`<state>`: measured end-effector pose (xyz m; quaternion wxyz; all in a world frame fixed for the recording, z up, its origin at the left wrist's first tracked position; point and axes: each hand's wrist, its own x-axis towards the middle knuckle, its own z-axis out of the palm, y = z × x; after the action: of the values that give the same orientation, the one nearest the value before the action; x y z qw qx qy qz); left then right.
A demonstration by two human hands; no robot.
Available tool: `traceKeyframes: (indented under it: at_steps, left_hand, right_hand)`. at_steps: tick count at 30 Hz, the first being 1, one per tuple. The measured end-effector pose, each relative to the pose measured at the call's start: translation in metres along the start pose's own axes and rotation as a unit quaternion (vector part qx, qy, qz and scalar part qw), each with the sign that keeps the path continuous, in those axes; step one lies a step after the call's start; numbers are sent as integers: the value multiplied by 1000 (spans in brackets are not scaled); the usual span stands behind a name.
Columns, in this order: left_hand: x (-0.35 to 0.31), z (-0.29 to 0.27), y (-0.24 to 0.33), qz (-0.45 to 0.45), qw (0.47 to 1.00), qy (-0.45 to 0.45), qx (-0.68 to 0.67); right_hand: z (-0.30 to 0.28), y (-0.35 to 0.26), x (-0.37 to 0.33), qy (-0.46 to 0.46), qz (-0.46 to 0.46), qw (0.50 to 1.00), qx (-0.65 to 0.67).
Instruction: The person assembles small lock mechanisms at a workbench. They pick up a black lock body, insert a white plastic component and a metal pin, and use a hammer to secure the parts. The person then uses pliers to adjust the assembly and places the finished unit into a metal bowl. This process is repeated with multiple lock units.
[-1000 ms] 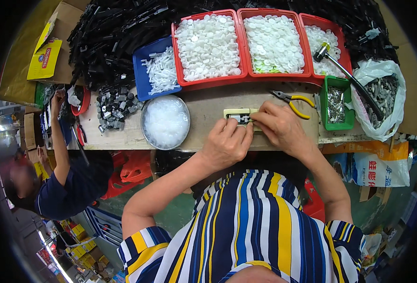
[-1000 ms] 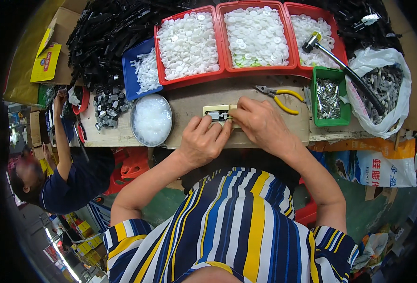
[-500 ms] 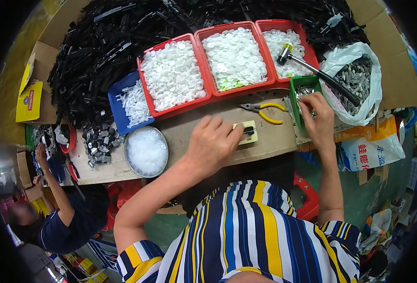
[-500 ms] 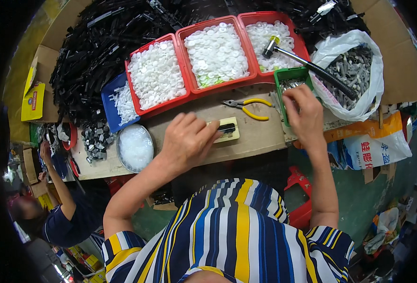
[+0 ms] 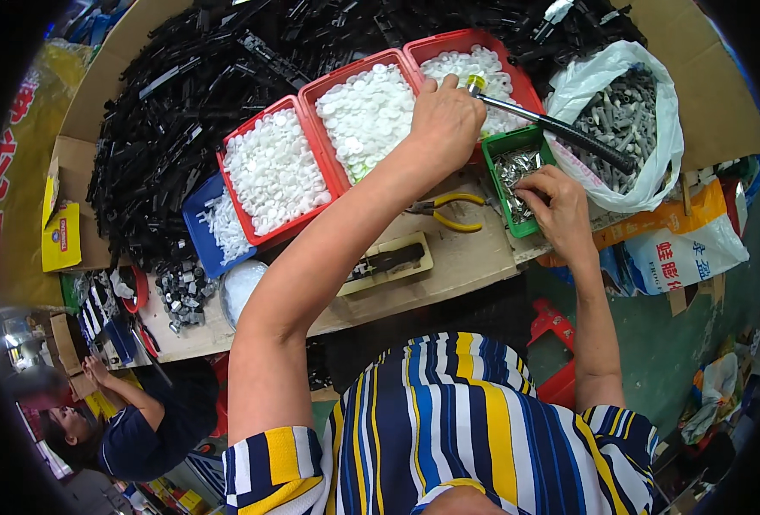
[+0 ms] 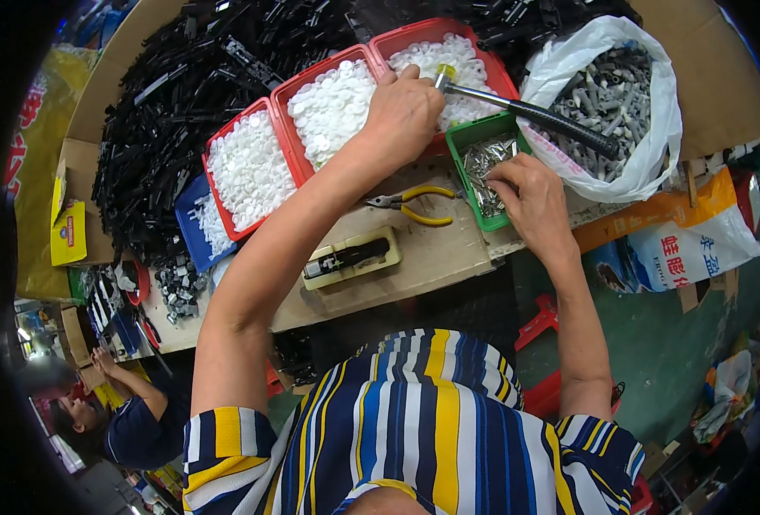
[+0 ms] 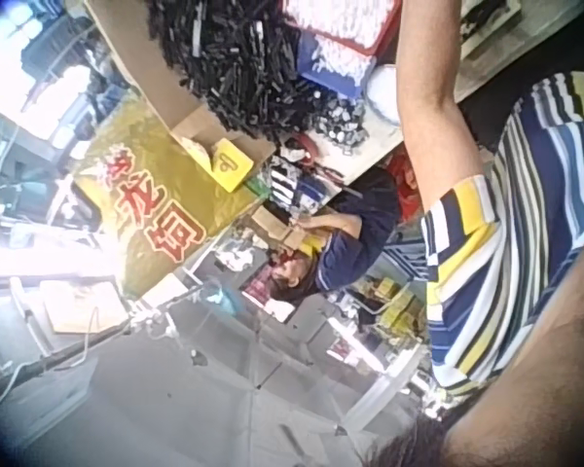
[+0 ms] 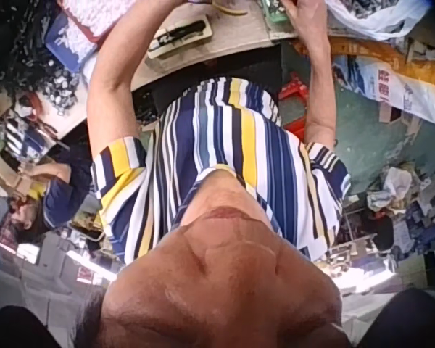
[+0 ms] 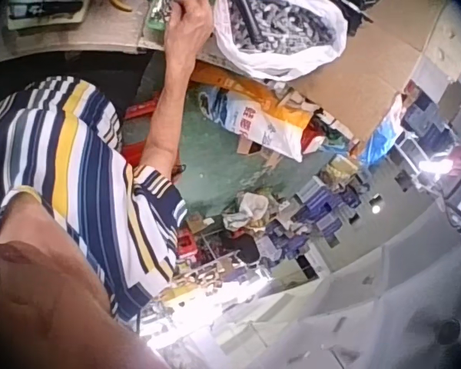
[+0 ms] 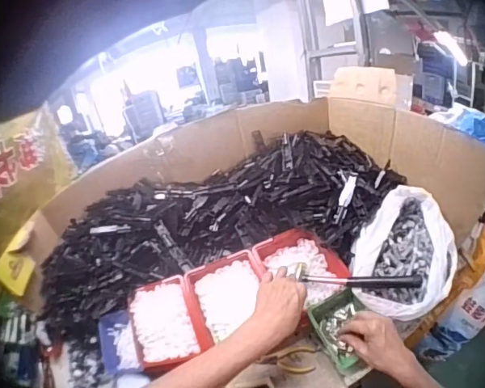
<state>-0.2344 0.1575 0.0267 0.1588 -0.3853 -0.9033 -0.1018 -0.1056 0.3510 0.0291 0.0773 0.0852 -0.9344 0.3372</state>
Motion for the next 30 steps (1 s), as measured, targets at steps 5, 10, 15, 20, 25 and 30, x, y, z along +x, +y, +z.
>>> traceKeyframes:
  at_steps: [5, 10, 15, 20, 25, 30]
  left_hand:
    - [-1, 0, 0, -19, 1000, 4, -18]
    - [-1, 4, -2, -50, 996, 37, -64]
    - [-16, -25, 3, -135, 943, 36, -302]
    - [-55, -53, 15, -277, 739, -16, -614]
    - [-86, -69, 27, -314, 642, 11, -699]
    - [-102, -71, 37, -330, 665, 51, -668]
  right_hand:
    - [0, 0, -1, 34, 26, 998, 43]
    - [3, -14, 5, 73, 22, 994, 78]
    - [0, -34, 13, 104, -1, 989, 101]
    - [4, -65, 17, 121, -24, 982, 146]
    - [11, -86, 12, 95, -61, 982, 153]
    - [17, -89, 7, 86, -71, 980, 164]
